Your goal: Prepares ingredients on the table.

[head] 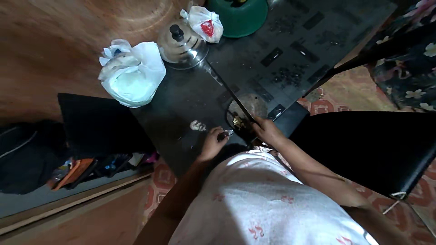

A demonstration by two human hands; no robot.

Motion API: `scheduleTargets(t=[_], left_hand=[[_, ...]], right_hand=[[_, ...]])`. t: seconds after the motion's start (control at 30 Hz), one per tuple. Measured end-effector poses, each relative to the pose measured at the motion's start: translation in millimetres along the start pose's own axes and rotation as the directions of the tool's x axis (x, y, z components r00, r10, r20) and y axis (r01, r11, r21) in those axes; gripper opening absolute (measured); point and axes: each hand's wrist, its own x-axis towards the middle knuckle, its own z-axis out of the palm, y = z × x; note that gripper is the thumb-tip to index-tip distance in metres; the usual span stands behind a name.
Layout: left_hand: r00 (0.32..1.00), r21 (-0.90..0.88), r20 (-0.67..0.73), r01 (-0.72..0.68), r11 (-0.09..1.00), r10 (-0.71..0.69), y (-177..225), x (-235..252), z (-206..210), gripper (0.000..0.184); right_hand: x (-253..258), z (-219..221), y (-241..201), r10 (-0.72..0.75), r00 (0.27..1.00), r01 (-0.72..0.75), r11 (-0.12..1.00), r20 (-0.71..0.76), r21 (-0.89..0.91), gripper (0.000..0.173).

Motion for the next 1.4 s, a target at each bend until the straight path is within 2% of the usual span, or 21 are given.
scheduleTargets(t=[0.17,0.33,0.43,0.57,0.7,0.77,0.87,0.97,1.03,1.27,1.4], left_hand=[[0.971,0.002,-0.238,0.014,1.0,-0.013,-20.3,-3.0,-16.3,0.039],[0.953,-0.051,-0.236,0.18,0.982,-0.187,-39.6,3.7,-44.7,0.042],[0.933,-0.042,-0.25,0.257,0.965,-0.26,-43.8,4.5,-52.3,0.042],[0.911,-0.075,-0.351,0.202,0.977,-0.215,-45.6,2.5,-48.8,0.039],[0.876,-0.212,-0.466,0.022,0.977,-0.121,-21.9,0.5,-33.7,0.037],[0.904,-0.328,-0.411,-0.025,0.944,-0.119,-2.1,-0.5,-26.3,0.035],[0.98,-0.423,-0.194,-0.047,0.905,-0.04,17.9,-0.2,-12.0,0.032],[0.994,-0.367,0.103,-0.006,0.93,0.047,26.6,8.8,2.8,0.033],[0.975,-0.305,0.21,-0.009,0.952,0.076,31.5,19.0,11.1,0.033],[0.965,-0.169,0.26,0.008,0.986,0.037,39.1,42.3,20.7,0.035],[0.976,-0.193,0.213,-0.005,0.981,0.047,46.0,43.7,21.6,0.034]], right_hand=[[23.5,-3.1,21.0,0.003,0.997,0.001,0.999,0.082,-0.051,0.043],[31.8,2.1,43.5,-0.026,0.986,0.004,0.991,0.164,0.134,0.042],[32.3,6.8,45.8,-0.025,0.986,-0.01,0.978,0.163,0.211,0.041],[30.4,14.0,44.8,-0.149,0.985,0.131,0.975,0.092,0.177,0.042],[30.1,21.6,36.9,-0.196,0.979,0.183,0.968,0.06,0.17,0.043],[30.4,22.6,33.6,-0.151,0.984,0.13,0.971,0.09,0.203,0.043],[30.2,21.3,32.3,-0.035,0.992,-0.001,0.957,0.12,0.291,0.044],[26.0,14.6,32.3,0.036,0.992,-0.082,0.914,0.121,0.397,0.043],[22.1,10.0,34.4,0.064,0.993,-0.105,0.884,0.104,0.456,0.041],[10.0,7.0,55.9,0.134,0.987,-0.161,0.841,0.089,0.517,0.039],[5.2,12.0,55.2,0.154,0.985,-0.171,0.786,0.08,0.594,0.039]])
